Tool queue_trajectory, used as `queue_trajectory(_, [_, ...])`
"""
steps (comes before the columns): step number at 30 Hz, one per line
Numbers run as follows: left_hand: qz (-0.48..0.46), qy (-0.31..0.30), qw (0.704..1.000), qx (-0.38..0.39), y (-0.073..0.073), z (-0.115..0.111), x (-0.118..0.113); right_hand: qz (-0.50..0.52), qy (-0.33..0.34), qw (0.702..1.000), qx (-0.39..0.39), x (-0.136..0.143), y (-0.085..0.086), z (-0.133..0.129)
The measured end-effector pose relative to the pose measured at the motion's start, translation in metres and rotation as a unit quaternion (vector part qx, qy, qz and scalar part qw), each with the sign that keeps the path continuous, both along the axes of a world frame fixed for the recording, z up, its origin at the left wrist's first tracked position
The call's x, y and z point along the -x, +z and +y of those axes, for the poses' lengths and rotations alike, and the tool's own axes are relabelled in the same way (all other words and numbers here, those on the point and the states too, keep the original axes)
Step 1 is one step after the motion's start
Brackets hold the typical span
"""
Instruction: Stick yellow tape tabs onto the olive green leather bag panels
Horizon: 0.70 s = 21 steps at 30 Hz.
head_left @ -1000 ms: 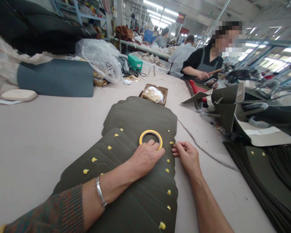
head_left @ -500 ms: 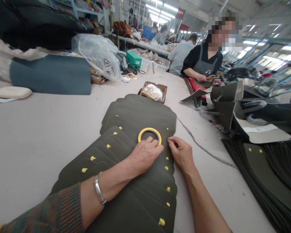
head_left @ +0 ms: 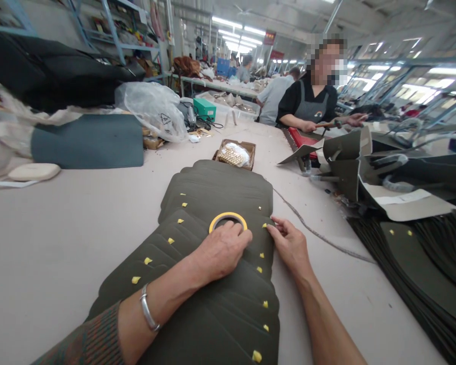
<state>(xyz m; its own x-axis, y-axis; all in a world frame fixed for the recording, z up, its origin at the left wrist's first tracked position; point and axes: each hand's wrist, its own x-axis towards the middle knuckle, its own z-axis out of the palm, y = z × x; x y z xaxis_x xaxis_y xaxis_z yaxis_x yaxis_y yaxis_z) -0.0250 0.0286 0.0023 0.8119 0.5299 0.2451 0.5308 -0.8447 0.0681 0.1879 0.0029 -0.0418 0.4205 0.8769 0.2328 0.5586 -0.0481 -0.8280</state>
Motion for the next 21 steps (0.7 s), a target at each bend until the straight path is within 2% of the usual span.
queue_trajectory(2, [-0.006,-0.007,1.0,0.008,0.007,-0.001,0.004,0.052,0.028,0.998,0.001,0.002,0.0,-0.004])
queue_trajectory(4, [-0.012,-0.013,1.0,0.014,0.011,-0.001,0.008,0.086,0.094,0.991,0.035,0.004,0.002,-0.01])
queue_trajectory(7, [-0.032,-0.013,0.999,0.029,0.009,0.003,0.011,0.055,0.21,0.969,0.119,0.006,0.008,-0.019])
queue_trajectory(9, [-0.055,-0.016,0.997,0.048,0.005,0.006,0.012,0.013,0.222,0.965,0.137,0.006,0.013,-0.022])
queue_trajectory(12, [-0.11,-0.034,0.99,0.079,-0.001,0.01,0.013,-0.005,0.131,0.99,0.06,0.005,0.017,-0.023])
queue_trajectory(14, [-0.151,-0.046,0.983,0.091,-0.004,0.011,0.013,0.019,0.108,0.994,0.0,0.009,0.019,-0.024])
queue_trajectory(17, [-0.196,-0.061,0.975,0.087,-0.008,0.009,0.012,0.015,0.171,0.983,-0.06,0.021,0.022,-0.026])
queue_trajectory(21, [-0.225,-0.07,0.969,0.071,-0.01,0.005,0.009,-0.089,0.23,0.96,-0.135,0.036,0.027,-0.028])
